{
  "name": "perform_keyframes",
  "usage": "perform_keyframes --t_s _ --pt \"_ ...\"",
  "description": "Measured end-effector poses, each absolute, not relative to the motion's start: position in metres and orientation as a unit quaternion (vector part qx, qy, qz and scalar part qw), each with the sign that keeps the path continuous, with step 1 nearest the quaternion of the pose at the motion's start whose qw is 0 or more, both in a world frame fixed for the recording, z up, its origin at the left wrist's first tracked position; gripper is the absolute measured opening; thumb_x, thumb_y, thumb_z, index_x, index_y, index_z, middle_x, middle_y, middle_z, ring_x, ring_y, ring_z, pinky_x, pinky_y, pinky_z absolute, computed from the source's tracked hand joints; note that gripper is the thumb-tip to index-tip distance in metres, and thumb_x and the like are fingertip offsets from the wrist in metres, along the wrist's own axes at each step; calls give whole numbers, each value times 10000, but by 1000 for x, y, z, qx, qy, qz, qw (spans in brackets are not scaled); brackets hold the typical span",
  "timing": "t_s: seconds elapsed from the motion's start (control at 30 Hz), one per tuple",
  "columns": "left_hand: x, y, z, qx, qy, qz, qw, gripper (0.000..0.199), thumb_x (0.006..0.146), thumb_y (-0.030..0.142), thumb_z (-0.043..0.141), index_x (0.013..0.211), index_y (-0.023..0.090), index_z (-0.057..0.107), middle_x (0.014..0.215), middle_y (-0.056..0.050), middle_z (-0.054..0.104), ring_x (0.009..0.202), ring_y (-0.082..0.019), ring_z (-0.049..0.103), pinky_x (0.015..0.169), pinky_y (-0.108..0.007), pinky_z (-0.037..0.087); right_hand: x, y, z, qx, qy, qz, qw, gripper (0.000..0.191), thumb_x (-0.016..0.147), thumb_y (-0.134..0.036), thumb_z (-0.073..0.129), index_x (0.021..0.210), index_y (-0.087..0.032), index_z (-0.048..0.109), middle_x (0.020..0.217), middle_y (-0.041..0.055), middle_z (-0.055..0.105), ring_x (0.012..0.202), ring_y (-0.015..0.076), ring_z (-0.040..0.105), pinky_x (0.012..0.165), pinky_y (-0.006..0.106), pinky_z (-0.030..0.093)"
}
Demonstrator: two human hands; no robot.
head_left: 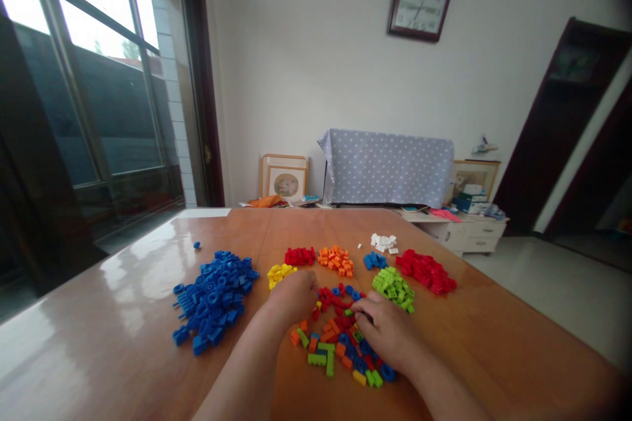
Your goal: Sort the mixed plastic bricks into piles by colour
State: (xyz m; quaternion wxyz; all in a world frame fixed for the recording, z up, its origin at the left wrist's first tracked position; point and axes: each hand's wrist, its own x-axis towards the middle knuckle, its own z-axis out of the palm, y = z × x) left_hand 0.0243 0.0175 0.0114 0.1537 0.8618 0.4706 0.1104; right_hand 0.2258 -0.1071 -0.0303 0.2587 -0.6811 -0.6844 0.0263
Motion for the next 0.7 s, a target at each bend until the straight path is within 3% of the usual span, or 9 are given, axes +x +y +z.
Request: perform_keyframes --t_s 0.2,0.33,0.5,0.7 --pt "20 16 15 869 474 63 130 187 730 190 562 800 211 735 838 -72 732 743 -206 659 635 -262 429 227 -108 -29 -683 -663 38 304 236 899 -267 481 886 -255 716 892 18 664 827 171 617 733 262 409" --pt "26 8 18 864 487 37 122 192 719 303 650 871 214 728 928 -97 736 857 -262 684 720 -308 483 231 -107 -31 -678 -649 35 342 247 921 -295 459 886 -239 697 920 28 687 864 182 627 767 274 421" --pt "38 3 10 853 500 88 120 184 701 279 709 861 190 718 953 -151 722 949 -314 679 808 -361 493 231 -107 -34 -674 -653 35 345 262 940 -316 439 895 -234 684 923 41 688 864 196 629 781 291 436" --pt "37 7 6 855 485 119 140 112 689 234 667 796 201 671 856 -91 703 821 -246 653 684 -290 435 231 -105 -34 -676 -646 6 355 271 949 -304 426 929 -234 687 943 47 694 896 207 632 806 297 442"
